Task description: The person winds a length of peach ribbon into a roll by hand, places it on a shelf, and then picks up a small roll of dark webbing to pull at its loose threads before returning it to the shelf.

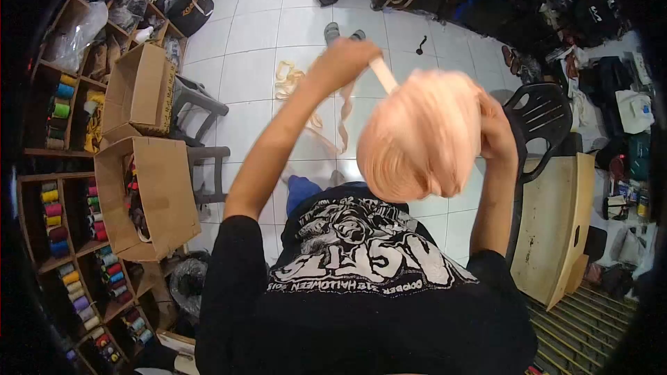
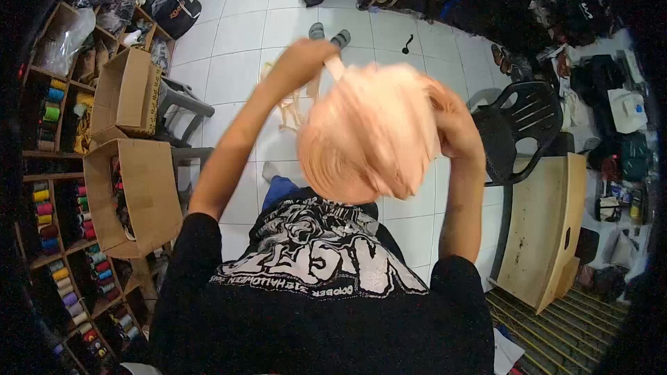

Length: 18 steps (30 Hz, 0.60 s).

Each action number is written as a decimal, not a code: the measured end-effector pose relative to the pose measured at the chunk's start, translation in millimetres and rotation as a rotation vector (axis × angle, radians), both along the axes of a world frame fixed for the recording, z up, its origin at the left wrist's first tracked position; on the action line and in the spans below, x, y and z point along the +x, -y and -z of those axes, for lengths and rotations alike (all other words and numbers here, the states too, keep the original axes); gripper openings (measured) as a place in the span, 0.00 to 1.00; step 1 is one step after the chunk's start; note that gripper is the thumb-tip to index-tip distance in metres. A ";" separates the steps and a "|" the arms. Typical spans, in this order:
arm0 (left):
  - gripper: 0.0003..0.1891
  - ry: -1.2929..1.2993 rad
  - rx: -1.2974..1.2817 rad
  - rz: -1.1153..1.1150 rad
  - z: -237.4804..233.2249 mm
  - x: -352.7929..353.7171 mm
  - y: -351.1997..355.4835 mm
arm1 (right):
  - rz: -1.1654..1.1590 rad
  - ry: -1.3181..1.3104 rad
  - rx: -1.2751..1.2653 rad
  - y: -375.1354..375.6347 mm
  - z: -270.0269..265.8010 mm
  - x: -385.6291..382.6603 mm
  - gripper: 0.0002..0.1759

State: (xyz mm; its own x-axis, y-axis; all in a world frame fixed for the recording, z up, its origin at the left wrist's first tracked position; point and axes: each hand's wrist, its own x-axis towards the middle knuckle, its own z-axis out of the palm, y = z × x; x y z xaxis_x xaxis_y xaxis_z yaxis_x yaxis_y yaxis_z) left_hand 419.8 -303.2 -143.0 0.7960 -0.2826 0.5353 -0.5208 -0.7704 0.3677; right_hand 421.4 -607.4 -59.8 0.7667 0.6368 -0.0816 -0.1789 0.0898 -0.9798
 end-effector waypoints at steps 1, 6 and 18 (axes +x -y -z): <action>0.05 0.121 0.064 -0.018 -6.2 4.6 -7.6 | -0.070 0.050 -0.111 0.2 -5.5 -6.8 0.25; 0.06 0.032 0.129 -0.098 -55.8 -36.9 -7.5 | 0.501 0.664 -0.724 -14.3 5.4 -11.8 0.16; 0.05 -0.033 -0.366 0.091 38.5 -45.3 38.2 | 0.331 0.046 0.161 -27.4 -23.3 8.1 0.30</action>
State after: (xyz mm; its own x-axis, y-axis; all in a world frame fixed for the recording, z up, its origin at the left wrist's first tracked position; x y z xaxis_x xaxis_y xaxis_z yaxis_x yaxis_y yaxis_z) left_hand 374.5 -341.4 -181.5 0.7950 -0.1481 0.5882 -0.5643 -0.5363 0.6277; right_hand 429.5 -580.0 -36.5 0.9340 0.3552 0.0389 -0.0702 0.2892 -0.9547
